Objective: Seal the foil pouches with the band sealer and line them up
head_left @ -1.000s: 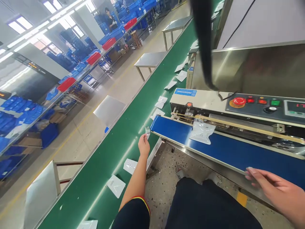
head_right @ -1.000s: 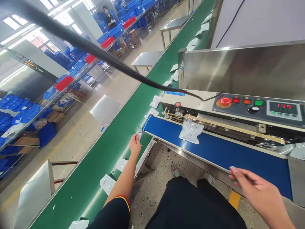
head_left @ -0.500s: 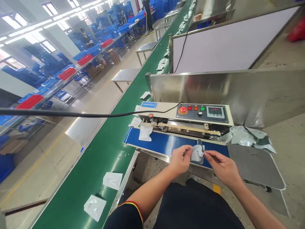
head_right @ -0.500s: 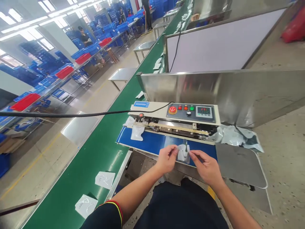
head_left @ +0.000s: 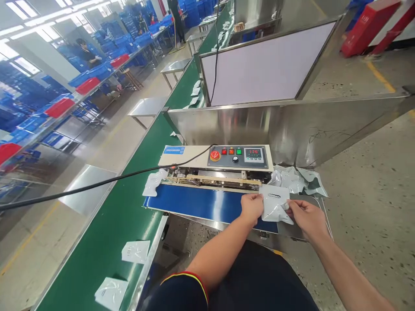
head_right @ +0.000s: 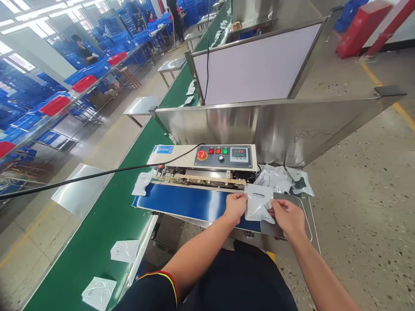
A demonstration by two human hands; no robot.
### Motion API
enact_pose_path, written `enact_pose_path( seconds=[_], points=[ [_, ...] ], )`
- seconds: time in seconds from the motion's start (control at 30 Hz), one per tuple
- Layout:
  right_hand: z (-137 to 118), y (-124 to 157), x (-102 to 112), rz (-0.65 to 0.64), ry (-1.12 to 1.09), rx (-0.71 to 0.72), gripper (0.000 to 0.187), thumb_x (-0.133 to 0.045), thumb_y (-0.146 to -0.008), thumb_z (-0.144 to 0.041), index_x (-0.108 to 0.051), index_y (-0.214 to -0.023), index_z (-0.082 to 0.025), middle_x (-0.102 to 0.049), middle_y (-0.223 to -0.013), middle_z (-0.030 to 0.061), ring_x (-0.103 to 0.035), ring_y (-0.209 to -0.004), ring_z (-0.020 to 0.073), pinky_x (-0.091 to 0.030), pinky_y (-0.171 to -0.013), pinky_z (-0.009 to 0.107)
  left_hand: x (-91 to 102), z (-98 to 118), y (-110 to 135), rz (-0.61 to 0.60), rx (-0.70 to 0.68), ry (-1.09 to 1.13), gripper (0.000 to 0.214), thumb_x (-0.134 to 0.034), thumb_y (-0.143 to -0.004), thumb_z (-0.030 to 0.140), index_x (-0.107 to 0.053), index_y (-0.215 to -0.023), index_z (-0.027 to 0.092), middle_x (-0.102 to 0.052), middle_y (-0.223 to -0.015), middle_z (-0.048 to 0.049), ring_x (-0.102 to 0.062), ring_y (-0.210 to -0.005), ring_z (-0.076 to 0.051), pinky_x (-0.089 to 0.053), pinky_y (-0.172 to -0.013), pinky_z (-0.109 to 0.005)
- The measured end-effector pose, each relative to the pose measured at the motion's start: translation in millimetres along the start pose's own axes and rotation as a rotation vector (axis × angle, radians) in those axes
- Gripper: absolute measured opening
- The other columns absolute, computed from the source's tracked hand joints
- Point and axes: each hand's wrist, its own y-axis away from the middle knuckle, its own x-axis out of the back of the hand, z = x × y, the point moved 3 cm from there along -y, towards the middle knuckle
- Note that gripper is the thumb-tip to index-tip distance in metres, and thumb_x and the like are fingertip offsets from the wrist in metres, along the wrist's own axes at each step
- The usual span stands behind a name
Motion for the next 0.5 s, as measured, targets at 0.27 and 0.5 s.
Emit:
enact_pose_path(
  seconds=[0.27, 0.5],
  points=[
    [-17, 13, -60, -0.195, -0.048, -0.047, 0.027, -0.087, -0.069, -0.037, -0.079, -0.086, -0.017, -0.079, -0.079, 0.0104, -0.078, -0.074, 0.0234, -0.069, -0.065, 0.028, 70.0, -4, -12, 0.068, -0.104, 0.213, 0.049, -0.087, -0.082, 0.064, -0.086, -0.09, 0.015, -0.079, -0.082, -0.008, -0.074, -0.082, -0.025, -0.063, -0.083, -0.038],
    [34, 37, -11, -0.132, 0.102, 0.034, 0.033, -0.086, -0.069, -0.055, -0.078, -0.085, -0.027, -0.081, -0.095, 0.0216, -0.082, -0.082, 0.0343, -0.073, -0.07, 0.041, 322.2, -42, 34, 0.902, -0.317, 0.073, 0.053, -0.067, -0.105, 0.054, -0.074, -0.139, 0.014, -0.079, -0.131, -0.0193, -0.077, -0.117, -0.026, -0.059, -0.109, -0.041]
  ],
)
